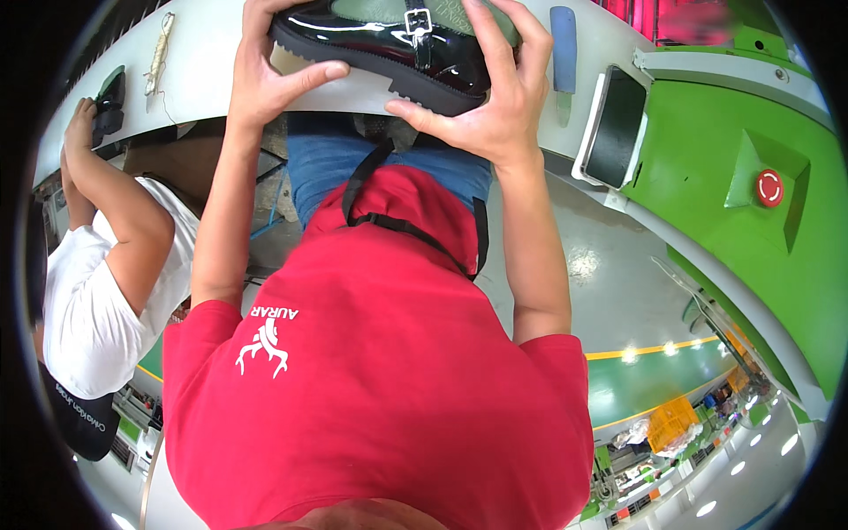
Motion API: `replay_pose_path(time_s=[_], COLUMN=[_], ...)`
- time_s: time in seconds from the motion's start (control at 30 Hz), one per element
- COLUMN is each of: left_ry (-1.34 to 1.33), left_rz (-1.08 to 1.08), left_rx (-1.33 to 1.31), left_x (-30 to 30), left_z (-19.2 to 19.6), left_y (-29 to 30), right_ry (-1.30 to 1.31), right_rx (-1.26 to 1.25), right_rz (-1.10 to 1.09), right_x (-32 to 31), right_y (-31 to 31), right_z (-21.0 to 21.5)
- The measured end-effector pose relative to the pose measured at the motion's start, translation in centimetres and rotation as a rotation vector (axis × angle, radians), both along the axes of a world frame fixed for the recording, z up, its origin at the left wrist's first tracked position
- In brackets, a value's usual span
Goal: The person wipes the sole and upper of a black shoe with a dark cloth, then places it on a conveyor belt. They repeat this process with a second shoe, handling each shoe one at a time and rotating it to clean different surfaces before moving it along the line.
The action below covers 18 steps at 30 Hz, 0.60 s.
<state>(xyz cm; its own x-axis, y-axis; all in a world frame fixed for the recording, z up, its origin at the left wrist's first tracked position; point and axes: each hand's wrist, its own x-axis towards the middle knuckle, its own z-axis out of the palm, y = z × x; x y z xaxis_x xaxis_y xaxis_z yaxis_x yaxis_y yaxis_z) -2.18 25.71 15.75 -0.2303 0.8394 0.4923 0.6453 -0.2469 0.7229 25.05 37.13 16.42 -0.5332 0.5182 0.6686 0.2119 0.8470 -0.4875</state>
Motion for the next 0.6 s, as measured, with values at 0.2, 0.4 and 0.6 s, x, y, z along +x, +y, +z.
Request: replay_pose_path(time_s=[0.2,0.4,0.6], left_ry=[0.029,-0.558,-0.716], left_rz=[-0.014,-0.175,-0.199], left_rx=[-0.013,0.0,-0.054], left_x=[-0.4,-2.3,-2.3], left_z=[-0.3,-1.9,-1.7], left_y=[-0.4,-0.1,-0.3], right_ry=[0.034,0.256,0.258], right_rx=[0.017,-0.45,-0.6], right_rz=[0.075,0.205,0.206], right_x=[-0.1,0.1,0.2], right_y=[0.7,0.6,0.6], right_z=[-0.9,-1.6,-1.0])
